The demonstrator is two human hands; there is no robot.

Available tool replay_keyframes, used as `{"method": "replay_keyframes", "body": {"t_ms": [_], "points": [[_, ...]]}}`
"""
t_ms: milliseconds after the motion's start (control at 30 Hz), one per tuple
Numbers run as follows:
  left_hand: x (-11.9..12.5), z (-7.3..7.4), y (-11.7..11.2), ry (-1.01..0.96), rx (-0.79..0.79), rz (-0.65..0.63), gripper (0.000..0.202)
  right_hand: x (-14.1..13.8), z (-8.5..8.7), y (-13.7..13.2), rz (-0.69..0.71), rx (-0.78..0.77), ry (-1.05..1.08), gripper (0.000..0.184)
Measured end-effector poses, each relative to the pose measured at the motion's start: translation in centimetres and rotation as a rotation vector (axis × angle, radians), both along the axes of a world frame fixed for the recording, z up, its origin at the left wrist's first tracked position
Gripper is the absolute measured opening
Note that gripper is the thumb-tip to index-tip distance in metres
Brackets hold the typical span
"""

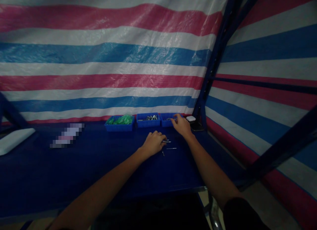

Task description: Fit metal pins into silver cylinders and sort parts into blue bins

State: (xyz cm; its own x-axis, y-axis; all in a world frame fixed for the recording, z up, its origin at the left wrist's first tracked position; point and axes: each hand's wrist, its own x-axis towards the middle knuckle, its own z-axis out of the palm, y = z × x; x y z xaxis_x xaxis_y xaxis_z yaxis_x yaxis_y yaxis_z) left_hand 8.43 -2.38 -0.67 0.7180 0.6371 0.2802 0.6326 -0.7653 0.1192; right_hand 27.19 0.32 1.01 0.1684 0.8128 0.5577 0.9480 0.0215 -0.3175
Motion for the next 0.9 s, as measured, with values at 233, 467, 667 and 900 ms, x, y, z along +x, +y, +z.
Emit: {"method": "replay_keyframes", "body": {"t_ms": [233, 467, 667, 900], "points": [[-1.1, -0.7, 0.7, -0.07, -0.044, 0.102, 0.015, -2.6, -1.3, -1.6, 0.418, -0.202, 0.04, 0.028], [-2.8, -0.7, 1.1, -0.112, -0.044, 0.152, 0.024, -4.5, -1.0, -2.0, 0.541, -0.2, 0.025, 0.026], [-2.3, -0.7, 0.8, 0.019, -0.038, 0.199, 0.015, -3.9, -2.1, -1.5, 0.545, -0.279, 0.092, 0.02], [-3.3, 0.1, 1.9, -0.151, -0.091, 0.345, 0.019, -4.7, -1.9, -1.8, 0.682, -0.232, 0.035, 0.011]]}}
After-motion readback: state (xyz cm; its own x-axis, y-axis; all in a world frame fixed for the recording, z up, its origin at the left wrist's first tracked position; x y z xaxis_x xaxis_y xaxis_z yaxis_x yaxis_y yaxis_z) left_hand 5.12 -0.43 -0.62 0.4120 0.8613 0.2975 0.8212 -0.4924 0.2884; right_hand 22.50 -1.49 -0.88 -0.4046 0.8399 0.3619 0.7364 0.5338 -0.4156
